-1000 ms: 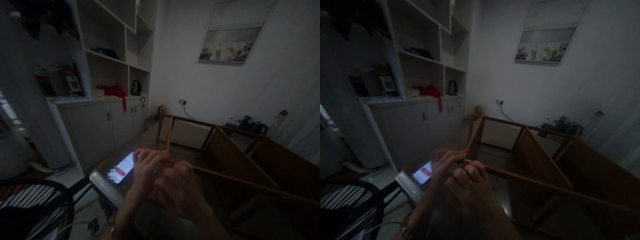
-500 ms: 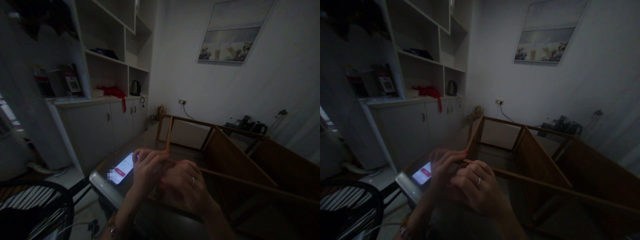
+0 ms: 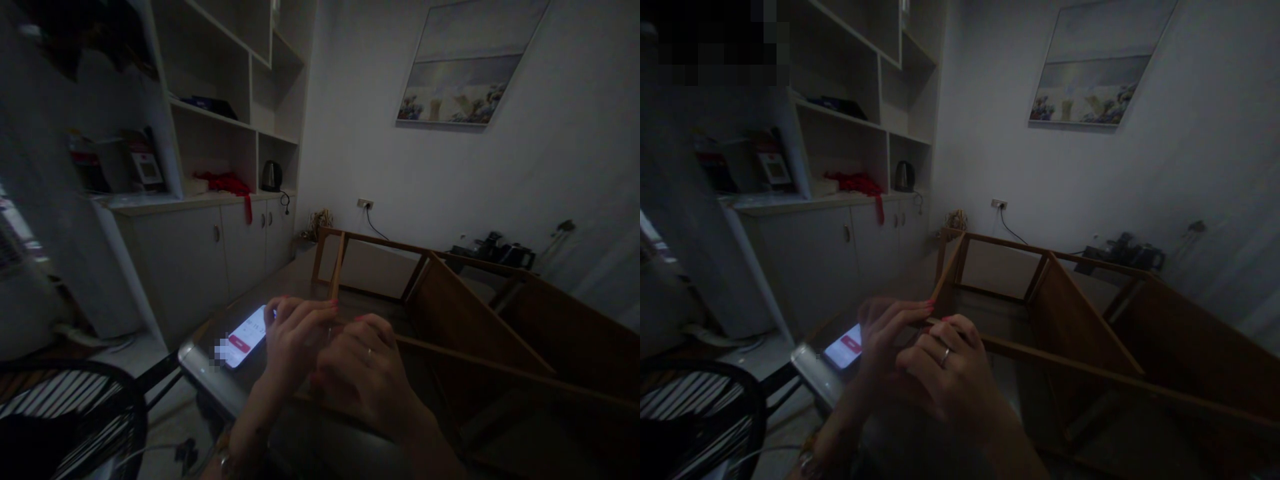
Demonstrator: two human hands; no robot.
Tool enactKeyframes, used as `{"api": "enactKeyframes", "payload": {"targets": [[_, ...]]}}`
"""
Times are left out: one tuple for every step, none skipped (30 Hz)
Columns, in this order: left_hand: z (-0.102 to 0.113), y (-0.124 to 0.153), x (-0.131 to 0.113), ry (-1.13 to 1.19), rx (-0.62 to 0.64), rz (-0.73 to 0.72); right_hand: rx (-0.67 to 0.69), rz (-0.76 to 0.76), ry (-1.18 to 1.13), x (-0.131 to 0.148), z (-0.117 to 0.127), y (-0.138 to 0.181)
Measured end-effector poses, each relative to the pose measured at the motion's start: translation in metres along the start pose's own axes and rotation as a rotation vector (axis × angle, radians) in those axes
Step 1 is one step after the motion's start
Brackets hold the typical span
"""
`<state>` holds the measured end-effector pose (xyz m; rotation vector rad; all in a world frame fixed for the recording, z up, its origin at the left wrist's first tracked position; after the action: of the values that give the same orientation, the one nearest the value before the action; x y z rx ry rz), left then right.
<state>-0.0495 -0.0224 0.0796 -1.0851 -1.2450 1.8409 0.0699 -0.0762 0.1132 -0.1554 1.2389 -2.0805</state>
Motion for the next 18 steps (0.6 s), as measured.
{"api": "enactKeyframes", "payload": {"targets": [[-0.001,0.000,0.000,-0.001,-0.005,-0.002,-0.014,-0.010,0.003,-0.001,0.001,0.000],[-0.002,0.000,0.001,-0.003,-0.003,-0.001,-0.030,-0.024,-0.003,-0.002,0.001,0.000],[-0.003,0.000,0.001,-0.006,0.004,0.000,-0.047,-0.037,-0.019,-0.003,0.002,-0.001],[-0.003,0.000,0.001,-0.009,0.005,0.000,-0.063,-0.052,-0.040,-0.004,0.003,-0.001],[-0.003,0.000,0.001,-0.013,-0.003,0.000,-0.077,-0.064,-0.063,-0.005,0.004,-0.001],[-0.003,-0.001,0.001,-0.015,-0.015,-0.001,-0.093,-0.071,-0.084,-0.006,0.005,-0.001],[-0.002,-0.001,0.001,-0.017,-0.022,-0.002,-0.107,-0.075,-0.099,-0.006,0.006,-0.002],[-0.002,-0.001,0.001,-0.019,-0.021,-0.002,-0.120,-0.072,-0.103,-0.005,0.007,-0.002],[-0.002,0.000,0.001,-0.020,-0.013,0.001,-0.133,-0.067,-0.098,-0.005,0.008,-0.002],[-0.003,0.000,0.001,-0.018,0.002,0.005,-0.145,-0.058,-0.086,-0.004,0.009,-0.001],[-0.003,0.001,0.002,-0.014,0.018,0.010,-0.154,-0.045,-0.069,-0.002,0.010,-0.001],[-0.004,0.001,0.002,-0.006,0.029,0.014,-0.158,-0.034,-0.049,-0.001,0.010,-0.001],[-0.004,0.002,0.003,0.004,0.032,0.016,-0.157,-0.026,-0.029,0.000,0.011,-0.001],[-0.003,0.002,0.002,0.013,0.022,0.013,-0.155,-0.020,-0.010,0.001,0.012,-0.001],[-0.002,0.002,0.002,0.020,0.009,0.008,-0.150,-0.016,0.011,0.002,0.012,-0.001],[-0.001,0.002,0.002,0.024,0.003,0.004,-0.144,-0.008,0.038,0.002,0.012,-0.001],[0.000,0.002,0.001,0.027,0.007,0.002,-0.136,0.004,0.070,0.003,0.012,-0.001],[0.001,0.002,0.001,0.031,0.023,0.002,-0.136,0.020,0.106,0.003,0.013,0.000]]}}
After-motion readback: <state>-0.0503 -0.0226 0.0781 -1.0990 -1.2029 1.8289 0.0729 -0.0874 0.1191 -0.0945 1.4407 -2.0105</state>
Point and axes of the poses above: each hand's wrist, its own y-axis away from the middle knuckle, its own z-axis out of the back of the hand, x = y × z, the point moved 5 cm from there along -y, towards the middle knuckle, and after that the axes turned 12 degrees about y, right-handed, at the moved point
